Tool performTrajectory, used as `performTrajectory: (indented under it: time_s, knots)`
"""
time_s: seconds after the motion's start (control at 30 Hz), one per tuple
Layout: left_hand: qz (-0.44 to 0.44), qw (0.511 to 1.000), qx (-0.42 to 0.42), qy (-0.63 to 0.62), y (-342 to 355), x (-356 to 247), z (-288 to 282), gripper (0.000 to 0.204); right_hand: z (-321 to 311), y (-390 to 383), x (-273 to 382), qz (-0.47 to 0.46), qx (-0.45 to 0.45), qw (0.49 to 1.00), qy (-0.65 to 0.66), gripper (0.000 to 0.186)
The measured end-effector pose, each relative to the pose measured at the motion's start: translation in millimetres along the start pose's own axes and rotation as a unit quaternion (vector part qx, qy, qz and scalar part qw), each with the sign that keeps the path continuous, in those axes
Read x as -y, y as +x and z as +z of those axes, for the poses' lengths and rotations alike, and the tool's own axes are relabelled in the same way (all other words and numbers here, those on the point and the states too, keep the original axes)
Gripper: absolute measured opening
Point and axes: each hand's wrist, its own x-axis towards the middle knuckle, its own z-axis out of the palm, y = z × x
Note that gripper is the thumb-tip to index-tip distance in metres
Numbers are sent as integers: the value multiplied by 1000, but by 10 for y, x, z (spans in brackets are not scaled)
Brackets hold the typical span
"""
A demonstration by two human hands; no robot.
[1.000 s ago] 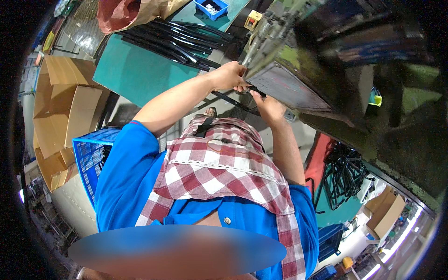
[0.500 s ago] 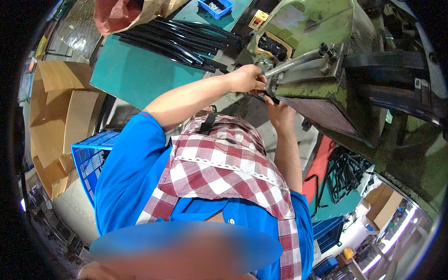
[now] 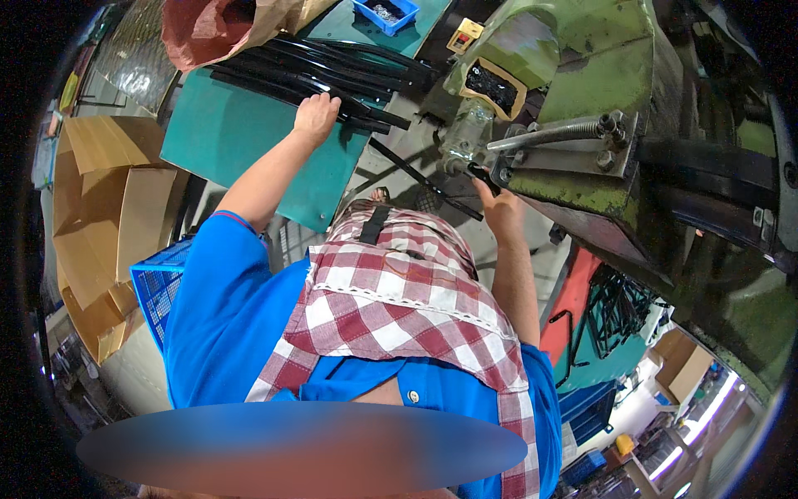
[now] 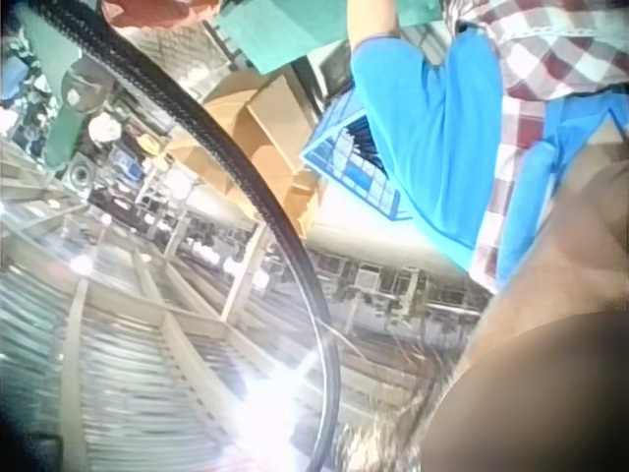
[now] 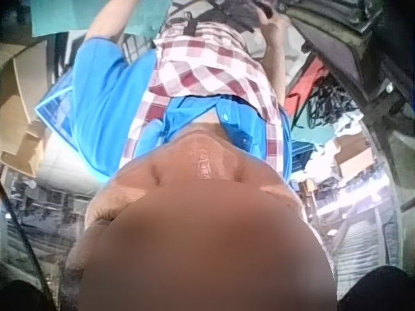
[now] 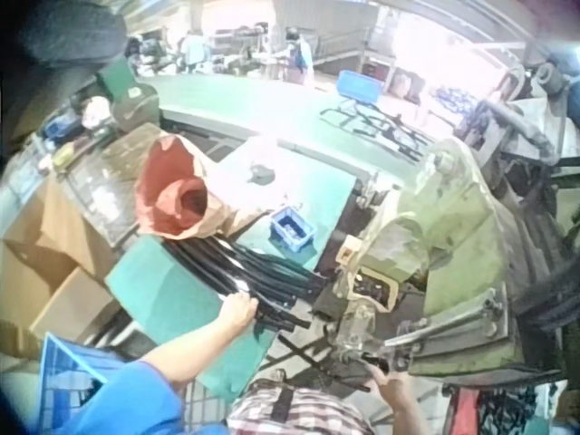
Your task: The person uses a manual bending machine to bend black metal rods into a curved shape. They repeatedly pick up rods, insert them into the machine, operate the lever to bend them, and place the finished pieces onto a red tray.
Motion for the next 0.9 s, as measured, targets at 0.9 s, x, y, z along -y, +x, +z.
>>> performTrajectory:
  time_s: [0.9]
  knots:
    - [298,864,64,-402,-182,-1156,-1189,28,-189,-369,561,-91,48,989,104,26]
